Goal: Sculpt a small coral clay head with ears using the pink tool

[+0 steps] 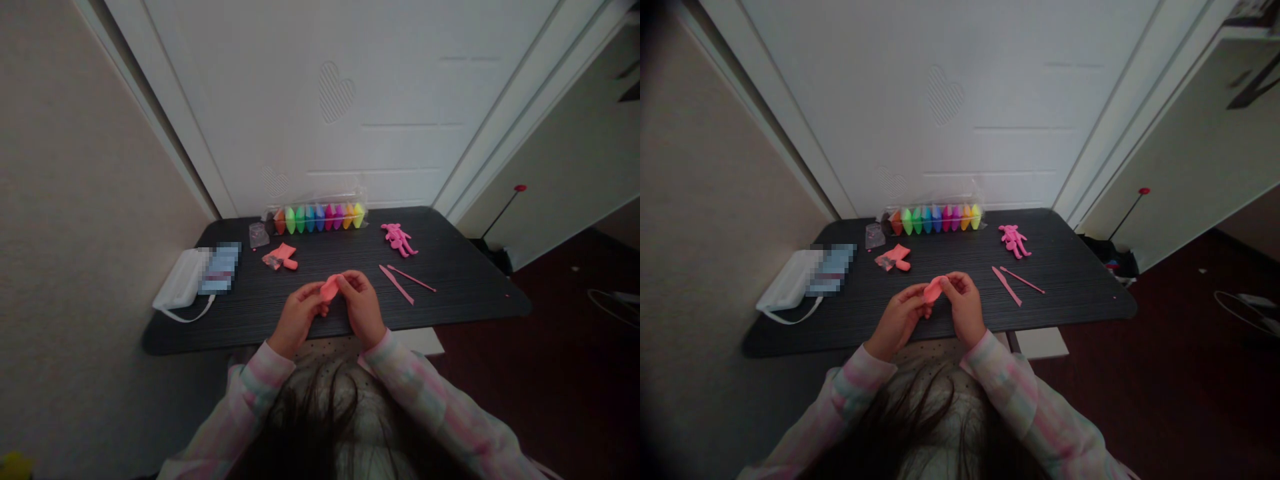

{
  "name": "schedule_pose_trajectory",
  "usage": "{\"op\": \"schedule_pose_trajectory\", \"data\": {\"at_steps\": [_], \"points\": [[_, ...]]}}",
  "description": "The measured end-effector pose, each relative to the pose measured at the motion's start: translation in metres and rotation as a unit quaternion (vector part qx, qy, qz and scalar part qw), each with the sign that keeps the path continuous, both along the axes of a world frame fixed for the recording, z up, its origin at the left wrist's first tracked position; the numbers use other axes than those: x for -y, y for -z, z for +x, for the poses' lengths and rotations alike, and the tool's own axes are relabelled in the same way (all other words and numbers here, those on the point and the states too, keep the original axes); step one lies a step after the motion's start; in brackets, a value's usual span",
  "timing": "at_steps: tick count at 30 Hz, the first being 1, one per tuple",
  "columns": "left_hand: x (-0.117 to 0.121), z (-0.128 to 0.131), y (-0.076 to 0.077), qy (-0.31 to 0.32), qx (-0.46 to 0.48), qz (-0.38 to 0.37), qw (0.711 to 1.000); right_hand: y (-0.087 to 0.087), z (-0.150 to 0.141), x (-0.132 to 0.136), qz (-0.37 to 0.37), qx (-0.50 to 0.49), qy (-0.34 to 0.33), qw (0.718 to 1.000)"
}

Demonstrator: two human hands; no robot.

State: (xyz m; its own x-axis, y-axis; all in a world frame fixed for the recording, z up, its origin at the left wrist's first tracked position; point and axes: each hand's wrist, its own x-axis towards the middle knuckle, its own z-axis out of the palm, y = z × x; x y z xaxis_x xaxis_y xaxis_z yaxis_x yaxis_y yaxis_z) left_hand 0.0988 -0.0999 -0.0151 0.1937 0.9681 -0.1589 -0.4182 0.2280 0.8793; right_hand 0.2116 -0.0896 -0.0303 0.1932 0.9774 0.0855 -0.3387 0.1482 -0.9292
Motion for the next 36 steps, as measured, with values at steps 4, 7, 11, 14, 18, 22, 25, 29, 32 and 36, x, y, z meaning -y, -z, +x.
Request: {"op": "schedule_pose_trajectory", "data": {"at_steps": [4,7,11,14,18,22,25,29,32,36], "points": [[0.000,0.000,0.000,-0.022,0.017,-0.015,0.999,0.001,0.001,0.000,-0.010,-0.022,0.001,1.000],[0.000,-0.001,0.000,-0.037,0.031,-0.019,0.999,0.001,0.001,0.000,-0.021,0.002,-0.001,1.000],[0.000,-0.002,-0.001,-0.045,0.048,-0.032,0.997,-0.001,0.001,0.002,-0.016,0.021,-0.008,1.000],[-0.001,-0.002,0.000,-0.050,0.058,-0.030,0.997,-0.002,0.001,0.003,-0.005,0.025,-0.021,0.999],[-0.001,0.001,0.003,-0.054,0.007,0.008,0.998,-0.003,0.000,0.004,-0.004,0.031,-0.050,0.998],[0.000,0.002,0.006,-0.067,-0.045,0.047,0.996,-0.006,-0.001,0.005,-0.024,0.042,-0.092,0.995],[0.001,0.002,0.009,-0.081,-0.059,0.068,0.993,-0.009,-0.001,0.006,-0.030,0.083,-0.115,0.989],[0.002,0.003,0.011,-0.114,-0.094,0.092,0.985,-0.010,-0.001,0.006,-0.027,0.074,-0.125,0.989],[0.002,0.006,0.009,-0.106,-0.101,0.087,0.985,-0.007,-0.001,0.005,-0.024,0.023,-0.102,0.994],[0.003,0.009,0.003,-0.055,-0.149,0.093,0.983,-0.002,0.000,0.003,-0.018,-0.017,-0.049,0.999]]}}
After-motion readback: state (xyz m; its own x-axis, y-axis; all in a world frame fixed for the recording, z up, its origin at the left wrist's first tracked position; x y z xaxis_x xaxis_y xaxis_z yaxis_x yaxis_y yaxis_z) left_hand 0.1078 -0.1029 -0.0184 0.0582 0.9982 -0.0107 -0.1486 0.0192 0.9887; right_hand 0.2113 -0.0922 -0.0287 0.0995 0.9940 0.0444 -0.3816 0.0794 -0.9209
